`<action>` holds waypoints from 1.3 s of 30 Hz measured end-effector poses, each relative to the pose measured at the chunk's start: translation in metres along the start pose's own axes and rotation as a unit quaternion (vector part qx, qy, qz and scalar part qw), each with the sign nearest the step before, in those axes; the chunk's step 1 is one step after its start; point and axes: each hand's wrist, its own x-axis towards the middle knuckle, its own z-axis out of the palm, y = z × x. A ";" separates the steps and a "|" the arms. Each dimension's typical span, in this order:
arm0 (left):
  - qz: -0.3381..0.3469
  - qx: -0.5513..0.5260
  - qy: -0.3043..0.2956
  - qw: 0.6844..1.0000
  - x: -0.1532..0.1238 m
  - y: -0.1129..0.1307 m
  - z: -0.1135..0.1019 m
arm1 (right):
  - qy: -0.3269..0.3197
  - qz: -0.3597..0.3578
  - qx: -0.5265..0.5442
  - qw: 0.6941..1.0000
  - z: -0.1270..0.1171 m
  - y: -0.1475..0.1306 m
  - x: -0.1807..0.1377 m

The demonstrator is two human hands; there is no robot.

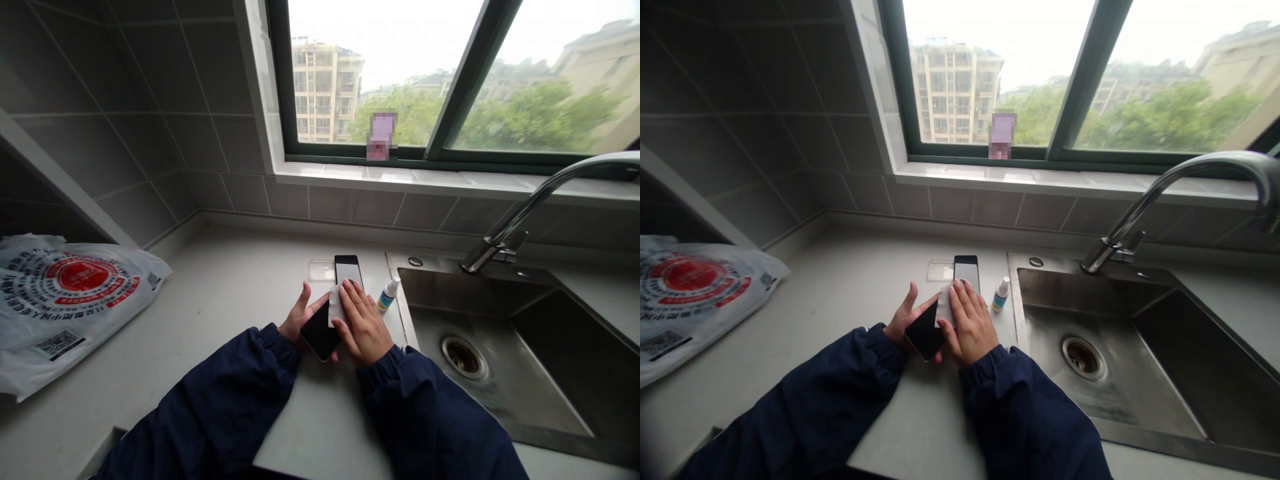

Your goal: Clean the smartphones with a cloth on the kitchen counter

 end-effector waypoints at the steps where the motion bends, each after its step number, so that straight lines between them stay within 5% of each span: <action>1: 0.000 0.005 0.002 1.000 0.000 0.000 0.000 | 0.000 0.001 0.002 1.000 0.000 0.000 0.000; 22: 0.055 -0.008 0.007 0.998 0.001 0.000 0.004 | 0.018 0.011 0.007 1.000 0.005 0.004 -0.002; 39: 0.176 -0.092 0.163 0.966 0.002 0.005 0.004 | -0.060 -0.110 0.105 0.986 -0.005 -0.014 -0.005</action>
